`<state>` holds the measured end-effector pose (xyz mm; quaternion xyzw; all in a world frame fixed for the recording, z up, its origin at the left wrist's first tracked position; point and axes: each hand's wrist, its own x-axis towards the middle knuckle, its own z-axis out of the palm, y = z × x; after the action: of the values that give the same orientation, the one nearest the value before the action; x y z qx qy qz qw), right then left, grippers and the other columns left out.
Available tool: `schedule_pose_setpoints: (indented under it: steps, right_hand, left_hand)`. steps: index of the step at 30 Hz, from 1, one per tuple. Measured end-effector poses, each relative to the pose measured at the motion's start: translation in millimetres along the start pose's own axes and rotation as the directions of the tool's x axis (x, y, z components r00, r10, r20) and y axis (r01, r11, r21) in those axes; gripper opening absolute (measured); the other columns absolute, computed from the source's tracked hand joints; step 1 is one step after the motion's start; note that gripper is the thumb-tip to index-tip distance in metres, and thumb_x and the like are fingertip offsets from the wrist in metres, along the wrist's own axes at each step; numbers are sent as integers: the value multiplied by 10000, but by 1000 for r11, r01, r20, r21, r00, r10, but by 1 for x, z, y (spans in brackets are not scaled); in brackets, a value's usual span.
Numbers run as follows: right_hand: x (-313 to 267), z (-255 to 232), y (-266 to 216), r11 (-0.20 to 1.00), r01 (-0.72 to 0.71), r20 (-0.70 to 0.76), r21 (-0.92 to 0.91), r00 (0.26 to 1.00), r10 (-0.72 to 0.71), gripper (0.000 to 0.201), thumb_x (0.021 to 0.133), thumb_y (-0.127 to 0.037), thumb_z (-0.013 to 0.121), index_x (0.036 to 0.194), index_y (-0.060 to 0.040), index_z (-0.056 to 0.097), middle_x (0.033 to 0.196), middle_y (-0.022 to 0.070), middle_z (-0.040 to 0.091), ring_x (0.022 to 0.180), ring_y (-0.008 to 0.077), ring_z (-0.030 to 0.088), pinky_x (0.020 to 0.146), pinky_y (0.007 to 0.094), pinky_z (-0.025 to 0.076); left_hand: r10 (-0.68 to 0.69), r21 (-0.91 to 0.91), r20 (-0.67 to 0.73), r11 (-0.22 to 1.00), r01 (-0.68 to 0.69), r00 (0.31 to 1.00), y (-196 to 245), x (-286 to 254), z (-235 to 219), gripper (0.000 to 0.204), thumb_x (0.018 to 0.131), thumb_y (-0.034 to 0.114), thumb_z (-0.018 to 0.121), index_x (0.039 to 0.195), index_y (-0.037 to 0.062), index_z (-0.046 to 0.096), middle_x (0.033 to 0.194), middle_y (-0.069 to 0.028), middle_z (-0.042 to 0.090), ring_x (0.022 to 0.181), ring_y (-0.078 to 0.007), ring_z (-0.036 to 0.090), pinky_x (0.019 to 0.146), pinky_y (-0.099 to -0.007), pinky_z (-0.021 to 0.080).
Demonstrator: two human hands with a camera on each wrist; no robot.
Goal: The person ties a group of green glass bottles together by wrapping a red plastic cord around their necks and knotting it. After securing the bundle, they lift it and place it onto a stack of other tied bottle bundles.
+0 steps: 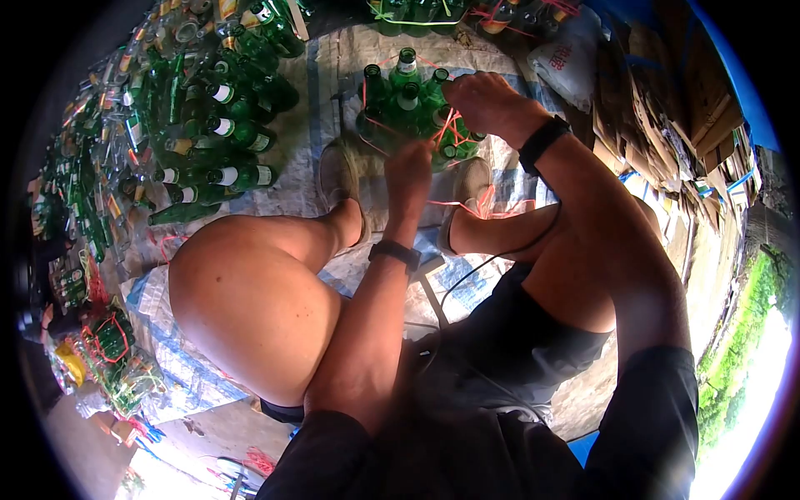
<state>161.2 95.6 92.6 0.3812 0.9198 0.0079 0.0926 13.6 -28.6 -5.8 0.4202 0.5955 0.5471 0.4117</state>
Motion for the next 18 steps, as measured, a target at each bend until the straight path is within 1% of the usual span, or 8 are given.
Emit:
schedule_pose_setpoints:
  steps: [3, 5, 9, 11, 14, 16, 17, 18]
  right_hand:
    - [0, 1, 2, 999, 9, -24, 36, 1000, -8, 134, 773, 8, 588, 896, -33, 622, 898, 166, 695, 835, 349, 690, 706, 426, 563]
    - [1, 3, 4, 998, 15, -47, 67, 999, -12, 143, 770, 17, 587, 899, -33, 620, 888, 167, 692, 830, 349, 688, 711, 421, 563]
    - [5, 10, 7, 996, 27, -50, 82, 999, -22, 144, 764, 31, 584, 891, -34, 602, 857, 168, 681, 823, 343, 683, 711, 415, 557]
    - [7, 9, 6, 995, 31, -55, 93, 998, -26, 139, 765, 31, 584, 887, -35, 596, 850, 167, 676, 822, 341, 682, 709, 416, 555]
    - [12, 12, 10, 995, 76, -70, 60, 995, -72, 131, 763, 24, 597, 880, -35, 590, 819, 155, 660, 823, 333, 678, 717, 407, 552]
    - [15, 10, 10, 975, 126, -116, 181, 988, -106, 95, 774, -6, 601, 864, -33, 588, 801, 145, 645, 810, 325, 671, 723, 400, 549]
    - [17, 9, 11, 975, 123, -114, 182, 988, -104, 95, 774, -6, 601, 864, -33, 588, 801, 145, 645, 810, 325, 671, 723, 400, 549]
    - [18, 8, 11, 974, 124, -87, 189, 990, -109, 60, 787, -26, 594, 847, -35, 591, 801, 145, 640, 806, 321, 669, 723, 398, 547]
  left_hand:
    - [-36, -8, 24, 999, 36, 999, 0, 0, 0, 184, 887, 114, 533, 823, 15, 675, 639, -189, 602, 538, -263, 580, 544, -370, 445]
    - [3, -13, 38, 1000, -2, 999, 4, 0, 0, 215, 899, 145, 567, 888, -9, 717, 680, -135, 636, 601, -165, 544, 584, -354, 436]
    - [-23, -12, 46, 1000, 23, 999, 4, 0, 1, 216, 903, 158, 574, 881, -8, 709, 678, -153, 632, 584, -196, 546, 581, -360, 436]
    - [-18, 17, 58, 1000, 17, 998, 6, 1, 1, 154, 911, 92, 561, 837, 14, 671, 676, -174, 623, 577, -222, 599, 567, -348, 455]
    - [-11, 37, 60, 999, 9, 998, 7, 0, 1, 151, 914, 104, 576, 832, 15, 666, 664, -174, 615, 564, -230, 590, 562, -355, 451]
    - [-19, 38, 59, 999, 17, 998, 7, 0, 1, 172, 906, 137, 586, 844, 9, 683, 698, -183, 639, 595, -252, 608, 585, -373, 460]
    - [-24, 37, 55, 999, 22, 998, 8, 0, 1, 200, 897, 169, 596, 856, 3, 700, 733, -193, 662, 625, -273, 625, 607, -392, 468]
    - [-25, 37, 56, 999, 23, 998, 7, 0, 1, 200, 897, 169, 596, 856, 3, 700, 733, -193, 662, 625, -273, 625, 607, -392, 468]
